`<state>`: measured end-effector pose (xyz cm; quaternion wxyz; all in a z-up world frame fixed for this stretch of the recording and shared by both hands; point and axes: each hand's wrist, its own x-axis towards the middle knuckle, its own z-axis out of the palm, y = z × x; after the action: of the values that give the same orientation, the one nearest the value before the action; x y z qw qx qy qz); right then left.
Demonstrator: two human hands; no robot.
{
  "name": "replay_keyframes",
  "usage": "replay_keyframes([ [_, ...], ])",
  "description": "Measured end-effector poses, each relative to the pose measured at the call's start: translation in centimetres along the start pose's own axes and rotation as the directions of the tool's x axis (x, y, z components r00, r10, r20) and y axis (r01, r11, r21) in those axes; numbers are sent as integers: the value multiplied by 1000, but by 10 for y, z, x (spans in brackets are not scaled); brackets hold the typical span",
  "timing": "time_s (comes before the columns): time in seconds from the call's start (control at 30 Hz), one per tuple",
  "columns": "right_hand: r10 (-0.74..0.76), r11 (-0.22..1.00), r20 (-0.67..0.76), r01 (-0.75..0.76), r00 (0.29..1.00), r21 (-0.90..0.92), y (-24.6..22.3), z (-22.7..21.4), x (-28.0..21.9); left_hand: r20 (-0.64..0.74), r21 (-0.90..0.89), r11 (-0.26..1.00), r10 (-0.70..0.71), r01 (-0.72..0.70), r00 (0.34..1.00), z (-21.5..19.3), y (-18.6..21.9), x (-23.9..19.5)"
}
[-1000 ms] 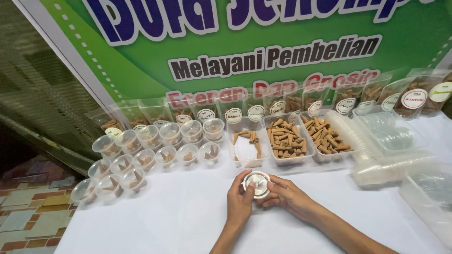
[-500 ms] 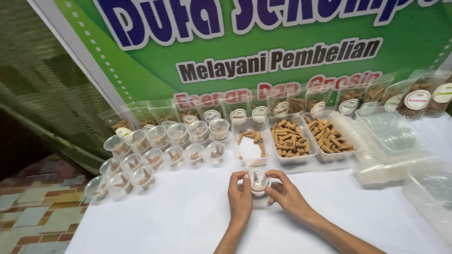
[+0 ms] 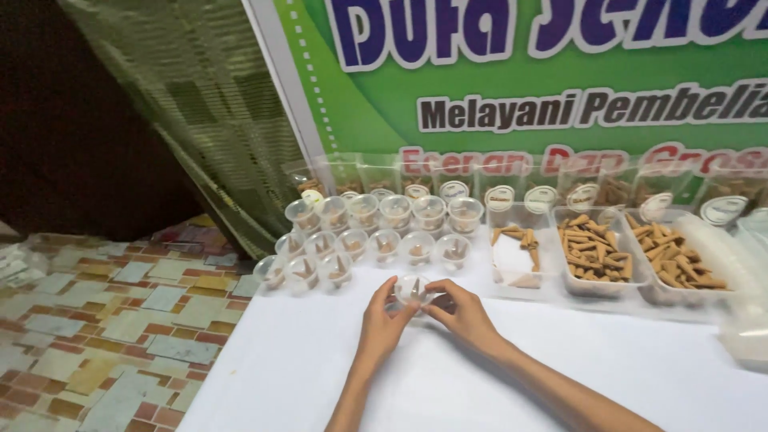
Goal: The person places incense cones into small clear plastic cups and then secures the lids by hand.
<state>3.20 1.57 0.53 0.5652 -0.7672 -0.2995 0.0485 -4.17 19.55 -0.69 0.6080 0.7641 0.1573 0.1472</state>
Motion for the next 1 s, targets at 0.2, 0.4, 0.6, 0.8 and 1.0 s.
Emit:
replay_keyframes([
  [0.2, -123, 990, 30, 125, 992, -71, -2, 56, 51, -248, -86, 992, 68, -92, 966, -37, -35, 29],
  [0.4, 19, 997, 60, -14, 998, -69, -4, 60, 57, -332, -25, 996, 68, -81, 941, -39, -24, 28],
  [0.6, -67, 997, 104, 71, 992, -31, 10, 64, 57, -381, 0, 989, 138, -150, 914, -42, -15, 22],
  [0.8, -93, 993, 128, 100, 987, -56, 0, 64, 56, -354, -1, 982, 175, -187, 919, -41, -23, 24],
  [1.0, -73, 994, 157, 85, 985, -74, -3, 64, 55, -349, -45, 994, 73, -95, 934, -42, -14, 22],
])
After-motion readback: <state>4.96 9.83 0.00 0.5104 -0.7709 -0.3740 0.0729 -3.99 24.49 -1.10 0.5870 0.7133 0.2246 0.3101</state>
